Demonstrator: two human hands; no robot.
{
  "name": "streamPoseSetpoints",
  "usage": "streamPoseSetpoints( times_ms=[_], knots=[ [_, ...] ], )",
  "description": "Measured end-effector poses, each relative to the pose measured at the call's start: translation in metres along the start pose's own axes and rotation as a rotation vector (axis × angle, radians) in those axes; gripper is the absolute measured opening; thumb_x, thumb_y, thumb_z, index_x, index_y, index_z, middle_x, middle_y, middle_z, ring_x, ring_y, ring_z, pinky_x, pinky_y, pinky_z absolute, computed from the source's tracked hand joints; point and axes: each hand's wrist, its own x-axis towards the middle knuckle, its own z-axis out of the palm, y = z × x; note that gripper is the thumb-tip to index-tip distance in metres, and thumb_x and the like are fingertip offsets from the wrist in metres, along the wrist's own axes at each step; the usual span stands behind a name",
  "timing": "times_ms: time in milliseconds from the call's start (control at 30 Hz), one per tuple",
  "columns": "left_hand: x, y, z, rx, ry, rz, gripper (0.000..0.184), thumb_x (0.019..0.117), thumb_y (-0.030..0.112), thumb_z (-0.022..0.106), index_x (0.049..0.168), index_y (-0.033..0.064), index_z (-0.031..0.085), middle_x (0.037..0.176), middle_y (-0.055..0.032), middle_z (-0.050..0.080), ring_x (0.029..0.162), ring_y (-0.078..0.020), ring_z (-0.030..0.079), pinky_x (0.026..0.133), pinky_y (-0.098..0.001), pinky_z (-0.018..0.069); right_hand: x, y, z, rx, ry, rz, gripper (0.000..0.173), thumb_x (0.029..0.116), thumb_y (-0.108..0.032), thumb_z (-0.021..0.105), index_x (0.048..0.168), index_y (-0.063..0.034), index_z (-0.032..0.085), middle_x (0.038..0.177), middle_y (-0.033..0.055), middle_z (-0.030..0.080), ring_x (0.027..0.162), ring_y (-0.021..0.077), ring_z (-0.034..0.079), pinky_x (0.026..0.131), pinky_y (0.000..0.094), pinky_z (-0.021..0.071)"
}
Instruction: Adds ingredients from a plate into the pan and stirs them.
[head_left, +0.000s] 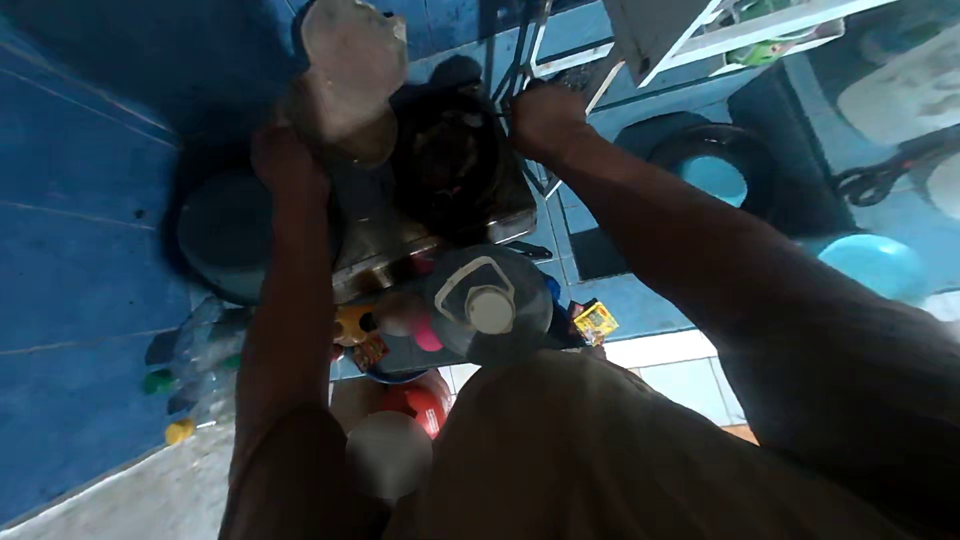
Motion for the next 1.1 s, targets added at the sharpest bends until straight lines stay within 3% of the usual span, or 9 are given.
streamPoseSetpoints(
  times_ms=[267,400,500,667,767,867,933,1000,1100],
  knots=[
    [-0.099,0.002,-0.141,-0.388,0.051,0.041,0.037,0.1061,0.022,0.056,0.14,0.0075,0.053,0.129,-0.0114,0.064,0.117,-0.0259,0.065,0.1,-0.0506,0.0568,0.008,-0.029,0.007,-0.12,-0.188,-0.189,0.031,0.097,-0.024,0.064,0.096,0.0071,0.069,0.111,0.0314,0.067,0.109,0.0513,0.064,0.084,0.0734,0.0517],
    [-0.183,0.005,-0.214,-0.385,0.114,-0.009,0.026,0.1093,0.028,0.047,0.131,0.0194,0.057,0.123,0.0033,0.064,0.114,-0.0136,0.063,0.102,-0.0409,0.0531,0.015,-0.015,-0.008,-0.099,-0.085,-0.182,0.029,0.094,-0.026,0.067,0.1,0.0028,0.068,0.109,0.0309,0.067,0.105,0.0536,0.065,0.078,0.0771,0.0507],
    [-0.24,-0.002,-0.253,-0.467,0.248,0.0,0.031,0.1102,0.023,0.038,0.133,0.0119,0.055,0.131,-0.0047,0.064,0.124,-0.0212,0.06,0.109,-0.0489,0.0488,0.017,-0.014,-0.018,-0.16,-0.039,-0.122,0.032,0.0925,-0.025,0.068,0.113,-0.0003,0.07,0.115,0.0319,0.067,0.107,0.0546,0.065,0.078,0.0781,0.0499],
    [-0.379,-0.037,-0.316,-0.503,0.369,-0.034,0.035,0.1106,0.027,0.04,0.133,0.0077,0.058,0.125,-0.008,0.068,0.118,-0.0208,0.065,0.103,-0.0464,0.0543,0.039,-0.017,0.008,-0.121,-0.121,-0.21,0.037,0.0969,-0.024,0.064,0.109,0.0111,0.066,0.12,0.0356,0.064,0.116,0.0551,0.061,0.089,0.0776,0.0474],
    [-0.472,-0.059,-0.318,-0.47,0.458,-0.132,0.031,0.11,0.026,0.044,0.127,0.0092,0.063,0.118,-0.0048,0.072,0.112,-0.0171,0.069,0.1,-0.0425,0.0568,0.051,-0.02,0.011,-0.123,-0.176,-0.338,0.04,0.1042,-0.027,0.055,0.109,0.0109,0.068,0.124,0.0341,0.064,0.122,0.053,0.059,0.098,0.0752,0.0442],
    [-0.548,-0.093,-0.3,-0.402,0.541,-0.239,0.025,0.1081,0.019,0.047,0.113,0.012,0.07,0.106,0.0,0.075,0.101,-0.0123,0.07,0.096,-0.0374,0.0574,0.043,-0.018,-0.01,-0.151,-0.083,-0.394,0.042,0.1046,-0.031,0.054,0.11,0.0081,0.069,0.122,0.0332,0.065,0.12,0.0532,0.06,0.095,0.0752,0.0461],
    [-0.589,-0.125,-0.284,-0.39,0.557,-0.338,0.025,0.1082,0.018,0.044,0.114,0.0119,0.068,0.101,0.0014,0.073,0.096,-0.011,0.069,0.093,-0.0359,0.0572,0.031,-0.019,-0.024,-0.223,-0.035,-0.376,0.034,0.0986,-0.027,0.061,0.107,0.0052,0.069,0.119,0.0331,0.065,0.115,0.0548,0.061,0.085,0.0774,0.0479],
    [-0.616,-0.154,-0.261,-0.323,0.615,-0.487,0.017,0.1077,0.021,0.05,0.114,0.0136,0.063,0.091,0.004,0.071,0.083,-0.0093,0.068,0.078,-0.0333,0.0602,0.019,-0.021,-0.031,-0.3,-0.014,-0.319,0.034,0.0921,-0.025,0.067,0.105,0.006,0.068,0.115,0.0352,0.065,0.109,0.057,0.063,0.077,0.0791,0.0476],
    [-0.633,-0.186,-0.223,-0.12,0.696,-0.812,0.025,0.1054,0.019,0.059,0.126,0.0055,0.058,0.095,-0.0048,0.068,0.081,-0.0155,0.068,0.073,-0.0391,0.0615,0.014,-0.02,-0.027,-0.323,-0.049,-0.287,0.04,0.0898,-0.029,0.07,0.105,0.0078,0.067,0.112,0.0356,0.066,0.105,0.057,0.064,0.077,0.0789,0.0471]
  ],
)
